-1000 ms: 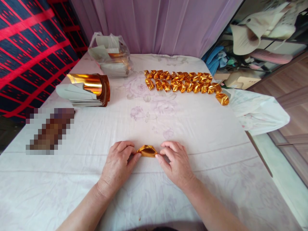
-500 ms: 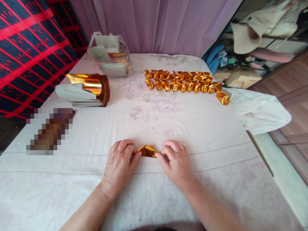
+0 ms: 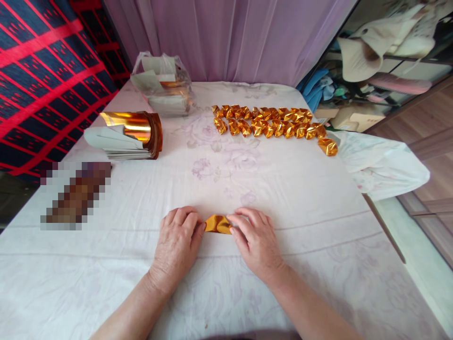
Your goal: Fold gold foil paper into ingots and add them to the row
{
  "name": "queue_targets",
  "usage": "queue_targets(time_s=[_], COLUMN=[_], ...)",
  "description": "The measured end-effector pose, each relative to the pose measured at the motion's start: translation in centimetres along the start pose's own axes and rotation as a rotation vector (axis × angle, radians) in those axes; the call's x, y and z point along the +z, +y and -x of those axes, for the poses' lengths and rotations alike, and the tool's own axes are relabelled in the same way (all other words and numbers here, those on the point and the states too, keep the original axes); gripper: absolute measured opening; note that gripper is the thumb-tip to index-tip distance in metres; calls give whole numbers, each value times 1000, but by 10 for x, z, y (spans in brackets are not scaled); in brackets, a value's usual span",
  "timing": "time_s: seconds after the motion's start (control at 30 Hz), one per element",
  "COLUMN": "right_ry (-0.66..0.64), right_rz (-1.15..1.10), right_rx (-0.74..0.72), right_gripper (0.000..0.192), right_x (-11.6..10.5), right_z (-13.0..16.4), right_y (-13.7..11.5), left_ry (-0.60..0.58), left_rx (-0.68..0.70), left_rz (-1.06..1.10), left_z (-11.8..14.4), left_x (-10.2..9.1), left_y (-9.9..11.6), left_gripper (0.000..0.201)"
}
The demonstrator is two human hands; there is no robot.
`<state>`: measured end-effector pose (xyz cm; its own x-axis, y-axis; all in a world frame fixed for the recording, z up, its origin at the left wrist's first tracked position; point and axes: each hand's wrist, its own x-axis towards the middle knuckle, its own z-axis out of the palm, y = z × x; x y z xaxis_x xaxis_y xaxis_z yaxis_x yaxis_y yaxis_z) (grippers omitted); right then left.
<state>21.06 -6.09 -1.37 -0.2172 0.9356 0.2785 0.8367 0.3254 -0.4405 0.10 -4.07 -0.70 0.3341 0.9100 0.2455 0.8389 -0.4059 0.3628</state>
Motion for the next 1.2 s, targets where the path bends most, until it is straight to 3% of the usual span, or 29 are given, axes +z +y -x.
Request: queue_targets(time_s=[0.2,0.43,0.77,1.07,1.2], right_ry=[-75,-80,-123,-109,-75], right_rz=[120,176,206,269,282], right_rx=[-102,-119,-134,-161,-169], right_gripper=[41,36,35,35,44], right_x=[-1,-1,-5,-14,-10], right_z=[-1,0,2,16,17], right_y=[-2,-2,-1,15,10], left_ry=[28,-6,-1,27,29], left_rx=[121,128,80,75,68], left_rz=[-30,-67,-34,-22,-30], left_z=[3,2,0,-2,-2], left_x=[3,1,0,2,2], left_y=[-1,0,-1,-2,-1], left_gripper=[32,40,36,23,23])
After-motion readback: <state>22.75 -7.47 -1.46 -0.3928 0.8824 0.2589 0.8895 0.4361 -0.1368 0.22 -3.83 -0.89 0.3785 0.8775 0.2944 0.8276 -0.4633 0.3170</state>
